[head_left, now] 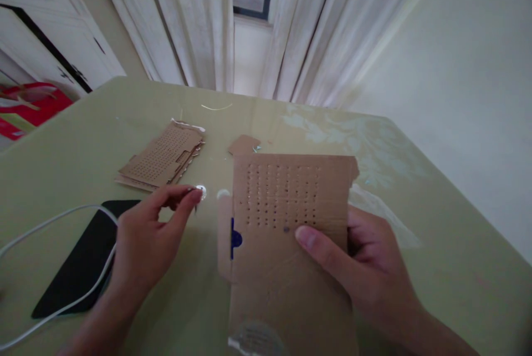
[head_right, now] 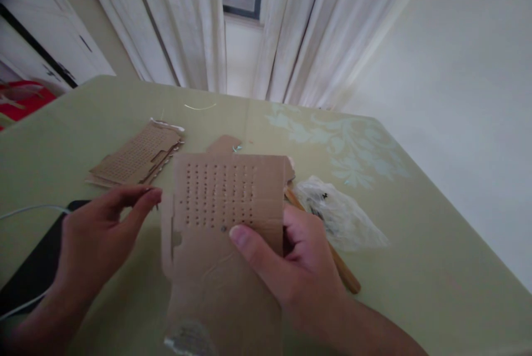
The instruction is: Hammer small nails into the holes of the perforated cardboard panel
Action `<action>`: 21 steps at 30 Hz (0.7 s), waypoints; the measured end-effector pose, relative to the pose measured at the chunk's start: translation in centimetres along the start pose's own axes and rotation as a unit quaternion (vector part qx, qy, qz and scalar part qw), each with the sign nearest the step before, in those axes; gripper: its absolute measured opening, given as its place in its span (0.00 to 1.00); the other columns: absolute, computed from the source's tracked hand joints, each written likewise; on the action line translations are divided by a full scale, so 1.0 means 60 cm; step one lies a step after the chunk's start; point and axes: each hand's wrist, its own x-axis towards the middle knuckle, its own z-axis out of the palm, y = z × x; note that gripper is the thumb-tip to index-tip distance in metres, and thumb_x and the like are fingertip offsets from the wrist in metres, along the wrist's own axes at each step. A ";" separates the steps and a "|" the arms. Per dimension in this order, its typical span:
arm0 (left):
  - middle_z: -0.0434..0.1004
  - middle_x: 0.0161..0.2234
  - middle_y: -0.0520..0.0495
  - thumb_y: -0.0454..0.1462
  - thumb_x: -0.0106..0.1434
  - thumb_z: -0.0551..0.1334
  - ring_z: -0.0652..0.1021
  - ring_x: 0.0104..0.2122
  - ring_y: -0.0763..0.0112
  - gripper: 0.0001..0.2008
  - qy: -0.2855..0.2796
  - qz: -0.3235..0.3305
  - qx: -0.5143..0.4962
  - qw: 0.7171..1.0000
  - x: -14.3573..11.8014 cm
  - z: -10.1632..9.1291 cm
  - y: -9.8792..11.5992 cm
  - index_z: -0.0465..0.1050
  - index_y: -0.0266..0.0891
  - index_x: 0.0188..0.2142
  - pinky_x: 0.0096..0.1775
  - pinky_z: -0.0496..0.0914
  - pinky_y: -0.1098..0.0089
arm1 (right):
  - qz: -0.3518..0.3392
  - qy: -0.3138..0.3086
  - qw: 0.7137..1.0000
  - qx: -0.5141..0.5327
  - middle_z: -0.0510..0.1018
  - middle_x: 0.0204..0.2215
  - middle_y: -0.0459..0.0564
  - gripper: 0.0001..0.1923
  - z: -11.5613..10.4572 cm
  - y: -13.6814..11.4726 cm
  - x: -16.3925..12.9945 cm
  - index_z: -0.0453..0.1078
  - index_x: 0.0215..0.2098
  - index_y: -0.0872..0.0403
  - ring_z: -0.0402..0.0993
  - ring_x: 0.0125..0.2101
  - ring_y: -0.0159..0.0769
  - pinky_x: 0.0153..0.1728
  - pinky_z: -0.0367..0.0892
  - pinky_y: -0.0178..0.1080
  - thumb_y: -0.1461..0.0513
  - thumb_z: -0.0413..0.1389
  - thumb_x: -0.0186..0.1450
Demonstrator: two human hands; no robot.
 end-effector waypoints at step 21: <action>0.86 0.40 0.42 0.49 0.72 0.57 0.84 0.38 0.54 0.19 -0.095 0.018 0.081 0.992 0.037 0.021 -0.018 0.83 0.44 0.46 0.43 0.75 0.56 | 0.050 -0.106 0.986 0.119 0.89 0.41 0.49 0.12 -0.001 0.028 0.035 0.86 0.47 0.49 0.84 0.39 0.36 0.39 0.78 0.33 0.51 0.71 0.73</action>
